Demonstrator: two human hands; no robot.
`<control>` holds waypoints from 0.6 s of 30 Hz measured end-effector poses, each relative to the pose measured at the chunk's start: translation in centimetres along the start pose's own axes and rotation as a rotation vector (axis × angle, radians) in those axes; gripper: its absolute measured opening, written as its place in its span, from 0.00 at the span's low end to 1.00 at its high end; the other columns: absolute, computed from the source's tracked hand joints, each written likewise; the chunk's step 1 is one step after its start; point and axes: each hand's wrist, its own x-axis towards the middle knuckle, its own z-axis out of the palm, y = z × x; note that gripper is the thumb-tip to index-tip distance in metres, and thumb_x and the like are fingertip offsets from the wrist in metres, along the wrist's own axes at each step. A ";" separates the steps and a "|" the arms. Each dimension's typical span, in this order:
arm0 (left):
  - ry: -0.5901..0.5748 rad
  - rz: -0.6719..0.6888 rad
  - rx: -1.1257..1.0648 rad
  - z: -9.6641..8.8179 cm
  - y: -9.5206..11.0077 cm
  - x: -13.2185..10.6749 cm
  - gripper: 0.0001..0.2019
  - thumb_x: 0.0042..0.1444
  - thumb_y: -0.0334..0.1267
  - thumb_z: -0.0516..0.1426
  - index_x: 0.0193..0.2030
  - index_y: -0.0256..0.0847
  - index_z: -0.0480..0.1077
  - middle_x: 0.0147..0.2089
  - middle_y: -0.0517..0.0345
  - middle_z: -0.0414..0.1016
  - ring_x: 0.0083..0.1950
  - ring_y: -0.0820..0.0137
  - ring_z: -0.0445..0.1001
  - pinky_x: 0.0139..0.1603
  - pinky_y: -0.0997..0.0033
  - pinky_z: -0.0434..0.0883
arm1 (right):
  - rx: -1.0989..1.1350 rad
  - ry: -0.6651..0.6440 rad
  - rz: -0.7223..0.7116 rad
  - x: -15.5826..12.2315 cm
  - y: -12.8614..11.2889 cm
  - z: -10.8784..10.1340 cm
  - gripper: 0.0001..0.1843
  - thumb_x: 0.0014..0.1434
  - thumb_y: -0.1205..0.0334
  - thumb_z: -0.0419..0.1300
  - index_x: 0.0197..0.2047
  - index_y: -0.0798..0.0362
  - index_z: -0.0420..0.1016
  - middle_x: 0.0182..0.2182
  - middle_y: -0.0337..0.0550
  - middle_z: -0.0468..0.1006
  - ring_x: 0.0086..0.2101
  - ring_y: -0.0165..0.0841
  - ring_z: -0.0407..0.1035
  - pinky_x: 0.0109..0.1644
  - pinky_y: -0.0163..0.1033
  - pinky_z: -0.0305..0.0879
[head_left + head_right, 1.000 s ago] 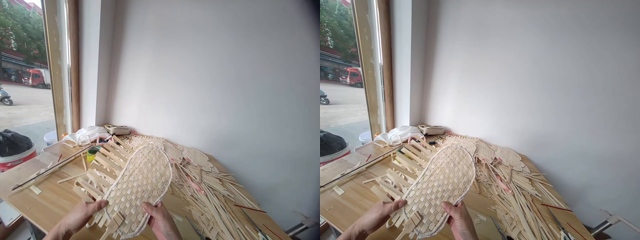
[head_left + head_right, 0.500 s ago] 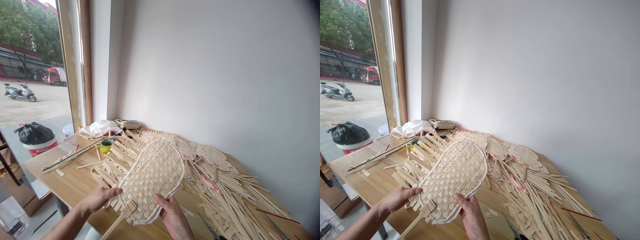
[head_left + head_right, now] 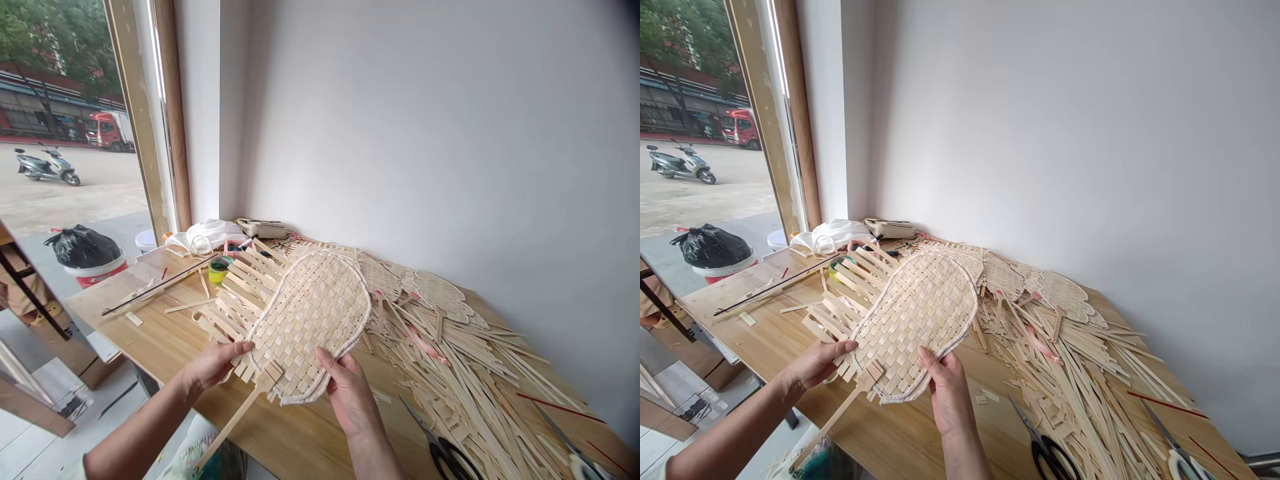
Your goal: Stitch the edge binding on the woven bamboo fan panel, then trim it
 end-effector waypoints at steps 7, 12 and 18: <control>0.015 0.013 -0.035 -0.8 -0.3 0.2 0.16 0.37 0.39 0.66 0.34 0.35 0.74 0.36 0.51 0.78 0.42 0.59 0.75 0.49 0.61 0.68 | -0.041 0.007 -0.017 0.7 0.0 0.4 0.26 0.39 0.57 0.69 0.43 0.53 0.71 0.41 0.44 0.77 0.43 0.40 0.69 0.45 0.43 0.64; -0.015 0.015 0.012 -0.9 -0.3 0.3 0.18 0.40 0.45 0.64 0.35 0.33 0.74 0.37 0.48 0.78 0.45 0.57 0.74 0.50 0.59 0.68 | -0.023 0.098 -0.099 1.6 1.0 -0.2 0.17 0.39 0.57 0.69 0.34 0.51 0.71 0.30 0.36 0.77 0.33 0.32 0.70 0.37 0.36 0.65; -0.006 0.092 0.048 -0.5 -0.3 0.4 0.16 0.42 0.46 0.63 0.36 0.37 0.74 0.40 0.51 0.78 0.46 0.57 0.73 0.49 0.60 0.68 | -0.083 0.128 -0.144 1.9 1.0 -0.4 0.15 0.41 0.52 0.68 0.26 0.52 0.69 0.23 0.33 0.71 0.26 0.27 0.64 0.30 0.32 0.62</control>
